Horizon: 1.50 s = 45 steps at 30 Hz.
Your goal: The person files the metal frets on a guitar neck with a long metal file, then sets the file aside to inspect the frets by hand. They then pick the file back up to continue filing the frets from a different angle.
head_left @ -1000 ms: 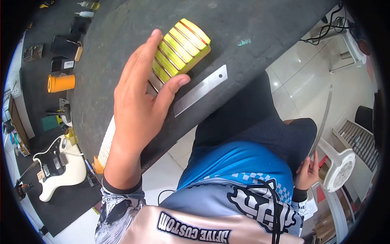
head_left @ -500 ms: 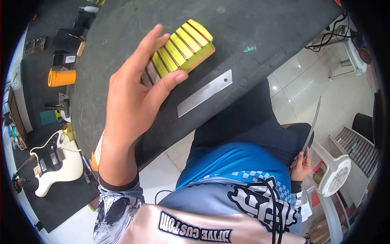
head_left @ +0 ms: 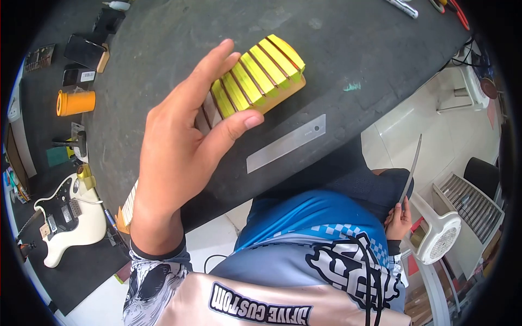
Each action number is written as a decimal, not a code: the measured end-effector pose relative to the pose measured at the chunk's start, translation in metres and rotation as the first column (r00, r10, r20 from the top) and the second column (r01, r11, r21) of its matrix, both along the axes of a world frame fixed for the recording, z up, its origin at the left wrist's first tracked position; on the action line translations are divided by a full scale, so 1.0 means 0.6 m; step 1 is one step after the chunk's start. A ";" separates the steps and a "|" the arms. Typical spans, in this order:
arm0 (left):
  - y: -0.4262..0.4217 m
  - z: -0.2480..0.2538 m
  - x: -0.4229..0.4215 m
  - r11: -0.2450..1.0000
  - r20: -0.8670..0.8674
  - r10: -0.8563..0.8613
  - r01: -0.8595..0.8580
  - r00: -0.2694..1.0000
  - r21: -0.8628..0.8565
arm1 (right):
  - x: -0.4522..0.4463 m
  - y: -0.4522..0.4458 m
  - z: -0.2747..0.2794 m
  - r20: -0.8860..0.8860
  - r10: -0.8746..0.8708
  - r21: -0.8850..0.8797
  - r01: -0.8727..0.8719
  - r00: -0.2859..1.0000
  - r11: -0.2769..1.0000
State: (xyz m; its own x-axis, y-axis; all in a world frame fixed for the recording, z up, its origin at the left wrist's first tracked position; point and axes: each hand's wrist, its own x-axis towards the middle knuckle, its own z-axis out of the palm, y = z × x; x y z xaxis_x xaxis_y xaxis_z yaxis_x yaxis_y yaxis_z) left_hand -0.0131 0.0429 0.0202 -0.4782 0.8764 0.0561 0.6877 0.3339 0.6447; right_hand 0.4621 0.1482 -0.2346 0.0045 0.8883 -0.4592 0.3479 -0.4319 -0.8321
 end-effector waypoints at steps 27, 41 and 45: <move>-0.007 -0.041 0.021 0.991 -0.456 -0.088 0.125 0.886 0.052 | -0.039 -0.015 0.159 0.248 0.114 0.376 -0.204 0.962 0.904; -0.015 -0.058 0.002 0.941 -0.676 -0.268 0.336 0.686 -0.033 | -0.189 -0.011 0.445 0.711 0.598 0.408 -0.910 0.369 0.076; -0.010 -0.047 0.015 0.951 -0.661 -0.260 0.305 0.704 -0.050 | -0.192 -0.015 0.441 0.750 0.569 0.376 -0.925 0.338 0.053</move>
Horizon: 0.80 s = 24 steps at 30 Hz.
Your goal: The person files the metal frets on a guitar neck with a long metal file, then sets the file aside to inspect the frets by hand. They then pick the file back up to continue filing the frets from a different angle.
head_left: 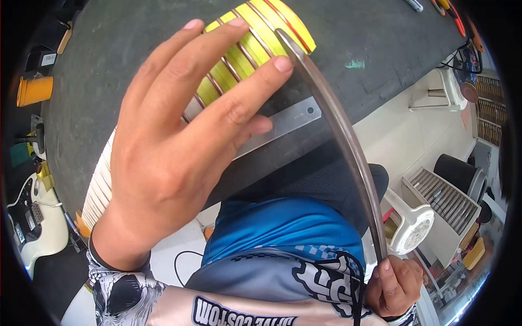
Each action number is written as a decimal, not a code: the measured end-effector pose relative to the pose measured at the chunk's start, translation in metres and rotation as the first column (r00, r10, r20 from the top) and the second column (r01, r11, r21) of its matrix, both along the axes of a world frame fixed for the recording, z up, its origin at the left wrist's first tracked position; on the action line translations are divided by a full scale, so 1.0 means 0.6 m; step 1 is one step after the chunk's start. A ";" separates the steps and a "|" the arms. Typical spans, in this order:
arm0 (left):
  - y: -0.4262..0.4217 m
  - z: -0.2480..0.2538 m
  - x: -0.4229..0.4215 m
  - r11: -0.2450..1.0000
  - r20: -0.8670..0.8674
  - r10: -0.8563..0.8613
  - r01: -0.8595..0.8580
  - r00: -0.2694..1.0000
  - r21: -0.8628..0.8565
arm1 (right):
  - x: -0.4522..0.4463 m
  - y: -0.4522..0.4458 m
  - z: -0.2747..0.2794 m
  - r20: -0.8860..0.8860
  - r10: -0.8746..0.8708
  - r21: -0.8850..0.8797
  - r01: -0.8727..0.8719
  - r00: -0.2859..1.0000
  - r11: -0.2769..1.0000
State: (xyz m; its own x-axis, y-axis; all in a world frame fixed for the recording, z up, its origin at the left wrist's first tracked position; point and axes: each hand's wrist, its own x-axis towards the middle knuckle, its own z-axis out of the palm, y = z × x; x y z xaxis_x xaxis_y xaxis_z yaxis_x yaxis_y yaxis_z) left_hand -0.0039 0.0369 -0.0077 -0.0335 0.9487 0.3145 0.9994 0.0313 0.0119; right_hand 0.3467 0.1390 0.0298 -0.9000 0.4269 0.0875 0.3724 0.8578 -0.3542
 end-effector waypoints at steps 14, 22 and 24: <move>-0.002 -0.016 -0.013 1.000 -0.033 -0.015 0.015 0.999 0.023 | 0.019 -0.001 -0.005 0.027 0.037 -0.021 -0.036 0.999 0.999; 0.007 0.003 0.004 1.000 0.031 0.009 -0.009 0.999 -0.003 | -0.052 0.036 -0.008 -0.029 0.126 -0.155 -0.129 0.992 0.979; 0.011 0.017 0.015 0.997 0.082 0.061 -0.056 0.995 -0.060 | -0.101 0.044 -0.014 -0.066 0.122 -0.129 -0.130 0.990 0.983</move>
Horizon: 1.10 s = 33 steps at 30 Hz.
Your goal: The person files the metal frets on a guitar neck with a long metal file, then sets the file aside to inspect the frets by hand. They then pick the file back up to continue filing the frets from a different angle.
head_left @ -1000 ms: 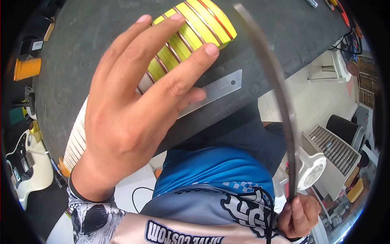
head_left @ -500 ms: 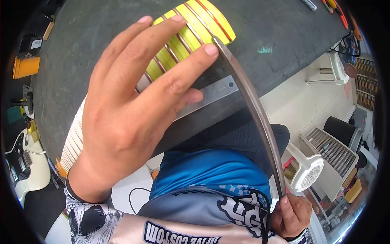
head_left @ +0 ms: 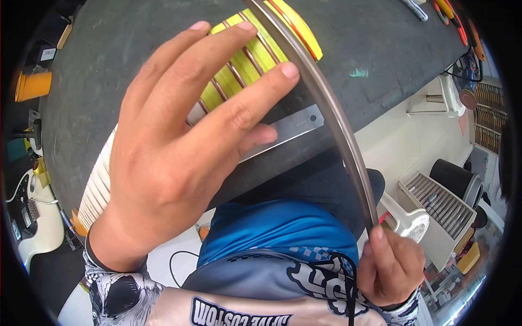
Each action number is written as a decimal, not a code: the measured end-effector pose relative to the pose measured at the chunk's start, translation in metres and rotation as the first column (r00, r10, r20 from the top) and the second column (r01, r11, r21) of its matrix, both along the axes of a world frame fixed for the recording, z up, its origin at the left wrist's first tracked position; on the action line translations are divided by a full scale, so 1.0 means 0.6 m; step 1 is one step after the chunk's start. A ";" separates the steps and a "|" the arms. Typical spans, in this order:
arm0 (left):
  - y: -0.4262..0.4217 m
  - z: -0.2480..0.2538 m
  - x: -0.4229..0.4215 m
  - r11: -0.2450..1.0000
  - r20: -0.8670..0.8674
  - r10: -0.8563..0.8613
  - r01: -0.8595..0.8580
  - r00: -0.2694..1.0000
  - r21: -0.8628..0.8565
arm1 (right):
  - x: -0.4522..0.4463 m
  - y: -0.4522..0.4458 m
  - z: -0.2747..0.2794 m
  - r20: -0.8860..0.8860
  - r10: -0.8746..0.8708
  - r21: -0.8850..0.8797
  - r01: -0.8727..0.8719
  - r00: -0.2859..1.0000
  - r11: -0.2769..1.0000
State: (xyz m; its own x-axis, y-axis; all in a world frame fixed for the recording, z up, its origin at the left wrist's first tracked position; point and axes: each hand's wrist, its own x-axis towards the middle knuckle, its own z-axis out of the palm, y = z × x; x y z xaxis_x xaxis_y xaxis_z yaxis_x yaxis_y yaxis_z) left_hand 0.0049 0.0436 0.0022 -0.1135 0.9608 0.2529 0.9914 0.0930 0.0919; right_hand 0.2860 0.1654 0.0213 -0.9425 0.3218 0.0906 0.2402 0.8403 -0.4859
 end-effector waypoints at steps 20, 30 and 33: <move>-0.003 -0.005 0.003 1.000 0.032 0.014 -0.015 0.999 0.007 | 0.062 -0.011 -0.043 -0.028 0.016 -0.060 -0.018 0.999 0.998; -0.003 -0.004 0.003 0.999 0.066 0.006 -0.008 0.998 0.039 | -0.112 0.007 0.010 -0.072 -0.063 0.026 0.065 0.995 0.998; -0.003 -0.003 0.002 0.999 0.069 0.001 -0.004 0.998 0.041 | -0.081 0.008 0.010 -0.109 -0.085 0.044 0.090 0.990 0.995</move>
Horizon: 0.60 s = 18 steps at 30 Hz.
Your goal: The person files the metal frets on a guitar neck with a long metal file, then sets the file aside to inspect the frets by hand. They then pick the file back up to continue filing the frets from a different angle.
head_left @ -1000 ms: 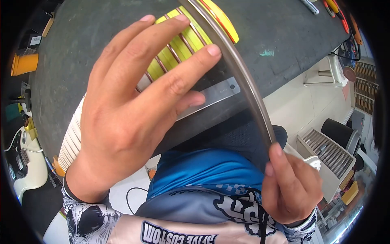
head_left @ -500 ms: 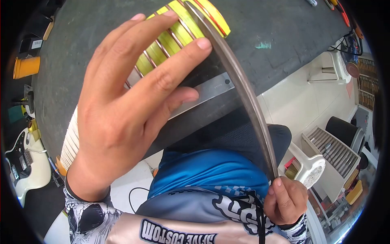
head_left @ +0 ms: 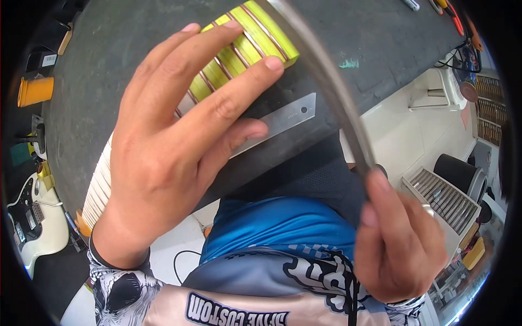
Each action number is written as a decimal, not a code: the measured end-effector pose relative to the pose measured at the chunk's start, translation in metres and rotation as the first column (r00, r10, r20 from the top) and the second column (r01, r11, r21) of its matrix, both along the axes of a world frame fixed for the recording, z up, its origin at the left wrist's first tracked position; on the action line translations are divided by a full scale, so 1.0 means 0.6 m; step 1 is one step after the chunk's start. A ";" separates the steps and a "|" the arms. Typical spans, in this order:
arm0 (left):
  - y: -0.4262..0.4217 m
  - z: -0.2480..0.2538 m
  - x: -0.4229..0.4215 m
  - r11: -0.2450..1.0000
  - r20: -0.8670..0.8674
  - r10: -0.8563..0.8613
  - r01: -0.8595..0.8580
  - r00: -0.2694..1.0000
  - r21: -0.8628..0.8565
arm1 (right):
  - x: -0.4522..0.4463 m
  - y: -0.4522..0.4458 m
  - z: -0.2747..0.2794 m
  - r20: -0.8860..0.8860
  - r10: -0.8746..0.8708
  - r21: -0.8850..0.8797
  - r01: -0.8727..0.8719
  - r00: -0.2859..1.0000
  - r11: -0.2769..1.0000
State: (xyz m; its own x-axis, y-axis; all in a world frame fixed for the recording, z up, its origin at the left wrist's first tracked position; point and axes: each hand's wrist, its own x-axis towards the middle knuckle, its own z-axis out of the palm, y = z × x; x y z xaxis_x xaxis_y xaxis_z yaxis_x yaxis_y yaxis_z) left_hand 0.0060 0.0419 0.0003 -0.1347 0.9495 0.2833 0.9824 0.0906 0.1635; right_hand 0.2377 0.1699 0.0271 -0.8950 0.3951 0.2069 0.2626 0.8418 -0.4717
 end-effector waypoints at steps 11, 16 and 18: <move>-0.002 -0.003 0.005 1.000 -0.016 0.024 -0.024 1.000 0.000 | 0.197 -0.043 -0.048 0.033 0.017 -0.072 -0.014 0.999 0.997; -0.002 -0.002 0.006 1.000 -0.043 0.030 -0.030 0.999 -0.002 | 0.211 -0.042 -0.047 0.080 0.040 -0.092 -0.033 0.996 0.995; -0.002 -0.002 0.005 1.000 -0.044 0.031 -0.031 0.999 -0.003 | 0.209 -0.044 -0.051 0.062 0.032 -0.055 -0.029 0.998 0.998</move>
State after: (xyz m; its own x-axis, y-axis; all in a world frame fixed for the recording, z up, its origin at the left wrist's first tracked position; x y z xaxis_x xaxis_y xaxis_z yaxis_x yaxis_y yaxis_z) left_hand 0.0092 0.0408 -0.0010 -0.1512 0.9461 0.2865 0.9854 0.1213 0.1195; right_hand 0.3633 0.1438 -0.0038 -0.9174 0.3765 0.1288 0.2676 0.8233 -0.5005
